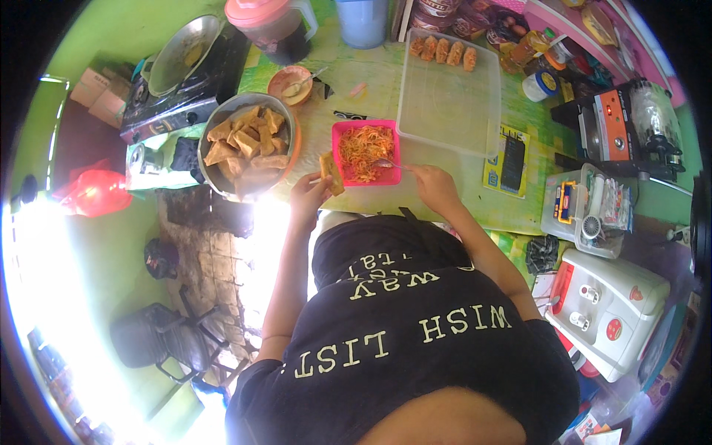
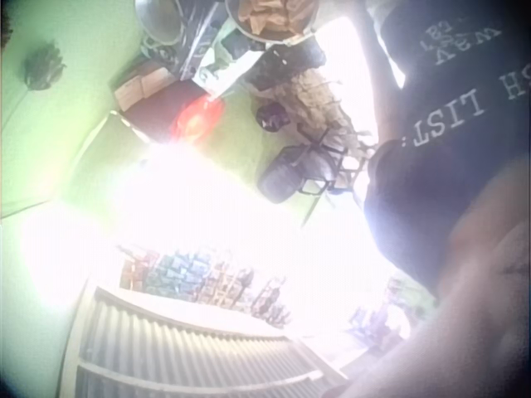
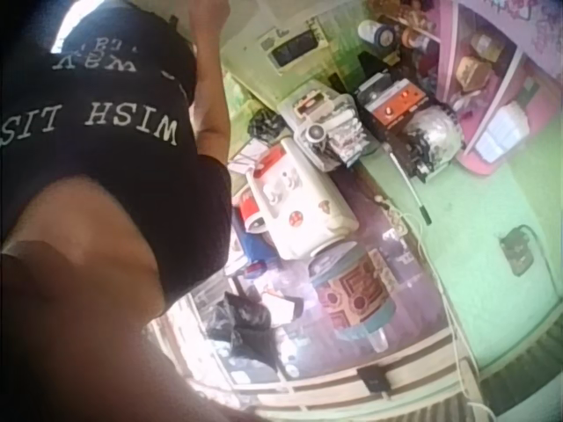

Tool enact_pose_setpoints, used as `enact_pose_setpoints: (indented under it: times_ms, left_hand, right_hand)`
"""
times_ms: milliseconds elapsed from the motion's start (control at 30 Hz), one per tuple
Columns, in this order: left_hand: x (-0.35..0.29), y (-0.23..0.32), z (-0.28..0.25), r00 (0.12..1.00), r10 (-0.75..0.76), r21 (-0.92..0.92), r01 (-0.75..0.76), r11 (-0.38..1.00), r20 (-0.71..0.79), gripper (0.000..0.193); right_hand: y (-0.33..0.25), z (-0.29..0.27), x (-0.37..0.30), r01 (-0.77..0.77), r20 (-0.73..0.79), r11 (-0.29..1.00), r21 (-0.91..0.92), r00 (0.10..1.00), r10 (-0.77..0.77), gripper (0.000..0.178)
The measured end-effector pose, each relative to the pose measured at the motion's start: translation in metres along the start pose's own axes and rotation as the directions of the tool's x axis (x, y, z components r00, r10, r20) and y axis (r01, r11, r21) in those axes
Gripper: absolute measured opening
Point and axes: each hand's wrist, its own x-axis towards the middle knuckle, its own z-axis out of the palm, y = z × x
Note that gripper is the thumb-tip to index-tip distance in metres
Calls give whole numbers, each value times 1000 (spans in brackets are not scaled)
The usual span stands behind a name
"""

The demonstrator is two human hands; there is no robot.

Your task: The person repeatedly scoops shredded orange filling from a pink container and spreads it onto flatbread pieces held in the left hand. Each filled piece is placed into a clear plastic tray. The process continues with multiple flatbreads throughout the clip.

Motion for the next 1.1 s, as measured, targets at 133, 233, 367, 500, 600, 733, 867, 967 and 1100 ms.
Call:
enact_pose_setpoints:
  times_ms: [133,233,367,500,600,733,867,967,1100]
  left_hand:
    - [2,-1,-4,1000,-3,38,2,999,28,39]
    - [2,1,-5,998,21,9,-21,1000,60,38]
    - [4,6,-11,996,1,-42,3,999,94,37]
    - [7,7,-17,996,-25,-4,25,1000,88,37]
    - [12,0,-25,995,-10,-17,11,1000,103,38]
    - [16,1,-31,993,-11,-44,16,999,118,37]
    - [17,11,-33,994,-32,-17,34,999,109,36]
    - [21,10,-36,994,-20,-26,23,999,103,36]
    - [27,10,-39,992,-30,26,27,999,119,36]
  right_hand:
    - [1,6,-6,-72,81,993,-90,994,79,28]
    - [-2,15,-9,-95,118,985,-141,987,112,27]
    - [-9,23,-8,-145,83,989,-42,986,148,25]
    - [-10,33,-3,-173,82,981,92,983,166,24]
    - [-12,41,3,-193,125,969,153,977,175,23]
    - [-26,44,12,-159,136,972,173,981,137,24]
    - [-37,51,16,-123,153,983,135,983,102,25]
    - [-48,48,17,-112,159,985,128,983,91,26]
    - [-56,45,20,-84,207,995,63,976,69,27]
